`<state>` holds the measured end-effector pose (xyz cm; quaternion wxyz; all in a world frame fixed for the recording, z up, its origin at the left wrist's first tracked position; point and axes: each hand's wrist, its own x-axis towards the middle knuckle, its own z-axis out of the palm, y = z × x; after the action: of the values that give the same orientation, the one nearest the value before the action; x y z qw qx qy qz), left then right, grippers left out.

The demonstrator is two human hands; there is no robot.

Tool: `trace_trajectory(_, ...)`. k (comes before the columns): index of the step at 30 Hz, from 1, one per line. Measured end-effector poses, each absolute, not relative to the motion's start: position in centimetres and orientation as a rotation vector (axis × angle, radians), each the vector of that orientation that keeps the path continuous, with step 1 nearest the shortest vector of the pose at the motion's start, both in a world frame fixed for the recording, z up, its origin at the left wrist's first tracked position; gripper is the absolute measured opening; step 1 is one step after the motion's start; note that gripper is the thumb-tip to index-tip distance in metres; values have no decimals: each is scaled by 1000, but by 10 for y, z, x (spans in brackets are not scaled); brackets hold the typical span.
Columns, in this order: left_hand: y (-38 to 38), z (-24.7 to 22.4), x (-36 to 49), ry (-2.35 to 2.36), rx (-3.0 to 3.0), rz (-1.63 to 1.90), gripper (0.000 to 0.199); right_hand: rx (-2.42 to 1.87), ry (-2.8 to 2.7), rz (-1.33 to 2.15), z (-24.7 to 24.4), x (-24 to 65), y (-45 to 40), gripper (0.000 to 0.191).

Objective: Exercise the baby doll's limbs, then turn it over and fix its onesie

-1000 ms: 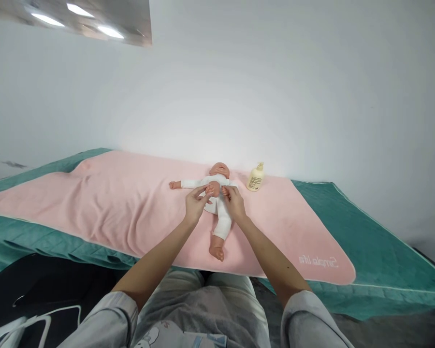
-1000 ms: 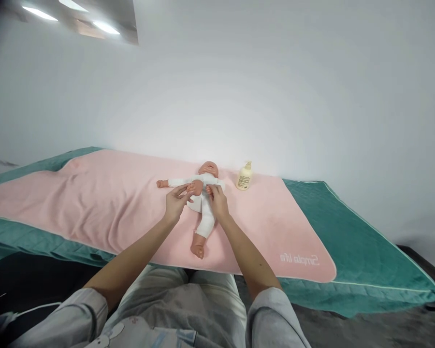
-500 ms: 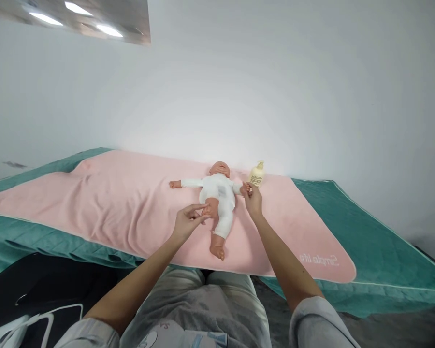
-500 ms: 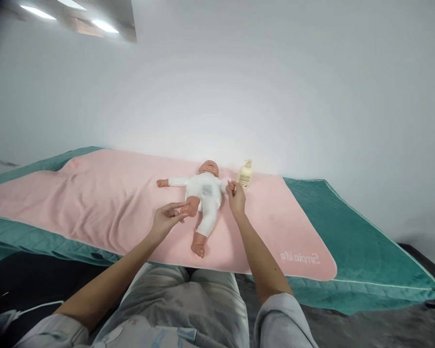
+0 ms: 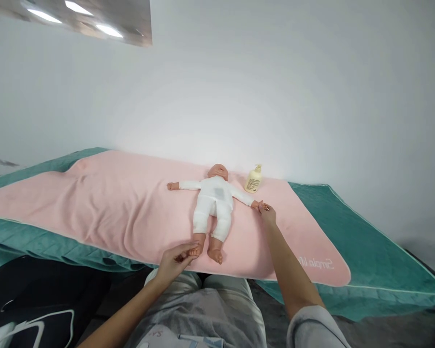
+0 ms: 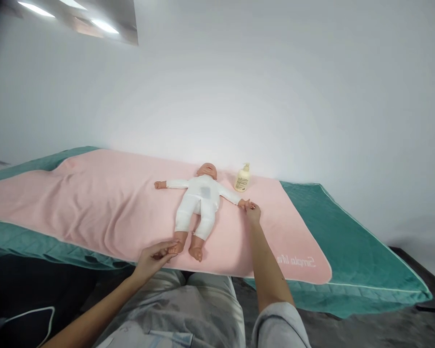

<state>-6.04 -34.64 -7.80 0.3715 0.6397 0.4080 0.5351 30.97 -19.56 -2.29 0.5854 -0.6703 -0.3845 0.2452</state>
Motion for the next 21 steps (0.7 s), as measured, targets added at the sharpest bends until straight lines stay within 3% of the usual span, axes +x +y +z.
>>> trace_trajectory(7, -335, -44, -58, 1015, 1559, 1464, 29, -1530, -888, 503, -7, 298, -187, 23)
trace_trajectory(13, -289, 16, -48, 1089, 1497, 1602, 35, -1372, -1138, 303, 32, 256, -182, 46)
trace_trajectory(21, -236, 31, -16, 958, 1272, 1708, 42, -1128, -1750, 297, 30, 186, -195, 26)
